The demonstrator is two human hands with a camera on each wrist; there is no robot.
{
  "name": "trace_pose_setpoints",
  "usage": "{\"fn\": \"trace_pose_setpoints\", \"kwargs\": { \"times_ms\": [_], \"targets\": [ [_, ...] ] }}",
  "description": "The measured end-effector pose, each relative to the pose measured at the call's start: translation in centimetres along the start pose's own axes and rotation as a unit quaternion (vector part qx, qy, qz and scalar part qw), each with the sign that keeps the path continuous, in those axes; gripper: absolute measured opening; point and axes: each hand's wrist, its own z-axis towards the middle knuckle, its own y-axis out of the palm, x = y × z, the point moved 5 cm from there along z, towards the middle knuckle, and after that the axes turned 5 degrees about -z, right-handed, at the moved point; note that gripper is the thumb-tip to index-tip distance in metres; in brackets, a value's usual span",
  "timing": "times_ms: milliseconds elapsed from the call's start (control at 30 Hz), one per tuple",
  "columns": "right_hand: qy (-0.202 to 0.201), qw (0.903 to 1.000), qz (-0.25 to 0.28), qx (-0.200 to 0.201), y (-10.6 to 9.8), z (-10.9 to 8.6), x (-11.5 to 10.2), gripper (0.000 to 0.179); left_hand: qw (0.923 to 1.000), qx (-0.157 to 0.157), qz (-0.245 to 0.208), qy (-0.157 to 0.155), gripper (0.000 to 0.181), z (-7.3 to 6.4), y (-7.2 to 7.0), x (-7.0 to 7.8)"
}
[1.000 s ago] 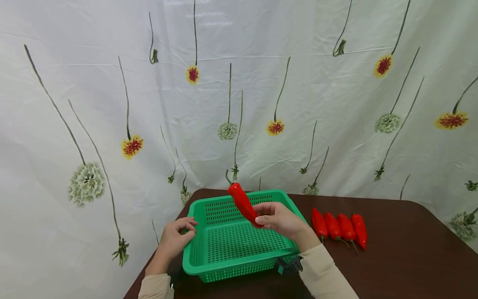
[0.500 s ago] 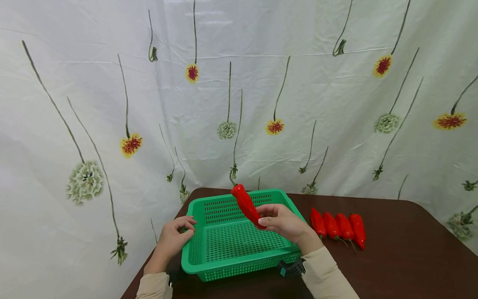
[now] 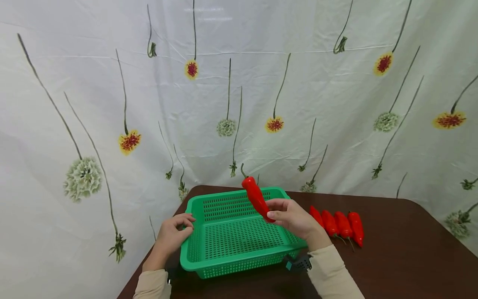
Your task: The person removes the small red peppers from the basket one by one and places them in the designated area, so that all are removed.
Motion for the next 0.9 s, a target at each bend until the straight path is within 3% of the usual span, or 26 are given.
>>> {"fn": "trace_pose_setpoints", "kwargs": {
  "times_ms": [467, 900],
  "targets": [
    [0.017, 0.9968, -0.033, 0.071, -2.0, -1.1, -0.6, 0.051, 1.0000, -0.001, 0.001, 0.004, 0.014, 0.3, 0.1, -0.1],
    [0.007, 0.9959, -0.045, 0.078, -3.1, -1.8, -1.0, 0.052, 1.0000, -0.005, -0.003, 0.005, 0.014, 0.3, 0.2, -0.2]
  ]
}}
